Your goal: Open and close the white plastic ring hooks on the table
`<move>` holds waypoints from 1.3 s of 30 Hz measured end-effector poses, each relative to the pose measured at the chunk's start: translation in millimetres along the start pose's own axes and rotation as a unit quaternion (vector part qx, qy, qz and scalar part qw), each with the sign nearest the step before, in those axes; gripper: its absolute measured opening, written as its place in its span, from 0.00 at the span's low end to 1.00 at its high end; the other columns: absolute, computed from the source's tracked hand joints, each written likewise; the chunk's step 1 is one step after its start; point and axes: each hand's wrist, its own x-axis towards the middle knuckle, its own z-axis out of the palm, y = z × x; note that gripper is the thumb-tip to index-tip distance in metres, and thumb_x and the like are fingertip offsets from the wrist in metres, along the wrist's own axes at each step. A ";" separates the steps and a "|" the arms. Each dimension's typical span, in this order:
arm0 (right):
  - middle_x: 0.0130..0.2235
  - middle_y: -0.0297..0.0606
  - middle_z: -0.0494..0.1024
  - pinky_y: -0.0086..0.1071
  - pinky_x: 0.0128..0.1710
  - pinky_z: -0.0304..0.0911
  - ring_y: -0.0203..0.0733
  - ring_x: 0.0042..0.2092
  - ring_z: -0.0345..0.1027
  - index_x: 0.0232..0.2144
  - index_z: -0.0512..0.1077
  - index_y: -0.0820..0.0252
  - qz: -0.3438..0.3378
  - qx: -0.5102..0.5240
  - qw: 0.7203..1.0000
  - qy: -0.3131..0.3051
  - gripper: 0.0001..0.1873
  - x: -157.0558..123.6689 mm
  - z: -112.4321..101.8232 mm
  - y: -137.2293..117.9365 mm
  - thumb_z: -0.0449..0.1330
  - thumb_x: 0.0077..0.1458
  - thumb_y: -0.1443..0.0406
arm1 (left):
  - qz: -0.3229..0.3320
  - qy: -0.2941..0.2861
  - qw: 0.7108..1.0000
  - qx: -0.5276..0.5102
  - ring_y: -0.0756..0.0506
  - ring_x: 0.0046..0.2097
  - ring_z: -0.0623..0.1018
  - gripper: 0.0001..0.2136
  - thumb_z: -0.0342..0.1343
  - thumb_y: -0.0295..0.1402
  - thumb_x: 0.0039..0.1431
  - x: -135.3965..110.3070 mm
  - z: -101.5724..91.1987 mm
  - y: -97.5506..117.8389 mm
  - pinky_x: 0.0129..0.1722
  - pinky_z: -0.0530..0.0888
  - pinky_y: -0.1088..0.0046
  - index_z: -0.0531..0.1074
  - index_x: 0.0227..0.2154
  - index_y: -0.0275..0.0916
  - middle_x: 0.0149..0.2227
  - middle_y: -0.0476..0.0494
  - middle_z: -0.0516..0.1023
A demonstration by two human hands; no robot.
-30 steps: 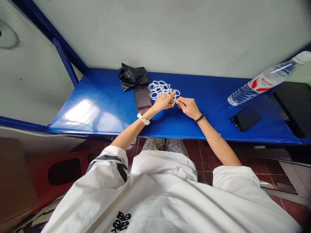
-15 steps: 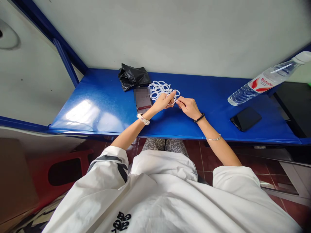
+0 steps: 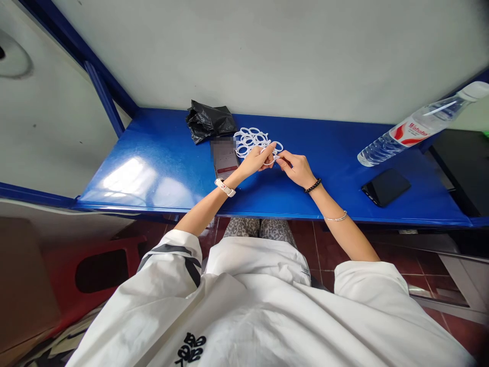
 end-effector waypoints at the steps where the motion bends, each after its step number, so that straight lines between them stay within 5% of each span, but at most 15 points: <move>1: 0.25 0.37 0.77 0.34 0.30 0.59 0.43 0.27 0.71 0.36 0.73 0.55 0.000 -0.001 1.000 0.000 0.33 -0.4 0.4 0.6 0.41 0.72 0.40 | 0.002 -0.001 1.000 -0.001 0.55 0.22 0.64 0.35 0.47 0.63 0.68 0.2 -0.1 -0.2 0.21 0.62 0.76 0.62 0.17 0.38 0.21 0.45 0.69; 12: 0.29 0.37 0.81 0.33 0.31 0.63 0.43 0.28 0.74 0.46 0.73 0.55 0.016 0.007 1.000 0.015 0.25 -0.7 -1.9 4.3 0.47 0.73 0.46 | -0.014 -0.021 1.000 -0.014 0.53 0.20 0.65 0.35 0.46 0.68 0.63 4.8 -1.4 -3.8 0.20 0.63 0.75 0.71 0.22 0.38 0.17 0.49 0.63; 23: 0.25 0.34 0.78 0.32 0.28 0.60 0.40 0.25 0.70 0.37 0.73 0.55 0.030 -0.010 0.999 0.040 0.16 0.7 -3.2 4.1 0.54 0.69 0.52 | -0.056 0.004 0.998 0.010 0.52 0.18 0.71 0.24 0.45 0.52 0.75 1.7 -1.0 5.4 0.22 0.69 0.77 0.66 0.28 0.39 0.18 0.50 0.72; 39: 0.23 0.35 0.74 0.33 0.27 0.56 0.39 0.23 0.65 0.28 0.72 0.56 0.009 -0.033 0.998 0.045 0.28 3.2 -8.2 0.7 0.46 0.73 0.48 | -0.051 0.032 0.997 0.040 0.53 0.19 0.70 0.20 0.47 0.41 0.77 2.5 -4.4 10.1 0.24 0.69 0.78 0.68 0.28 0.39 0.18 0.51 0.71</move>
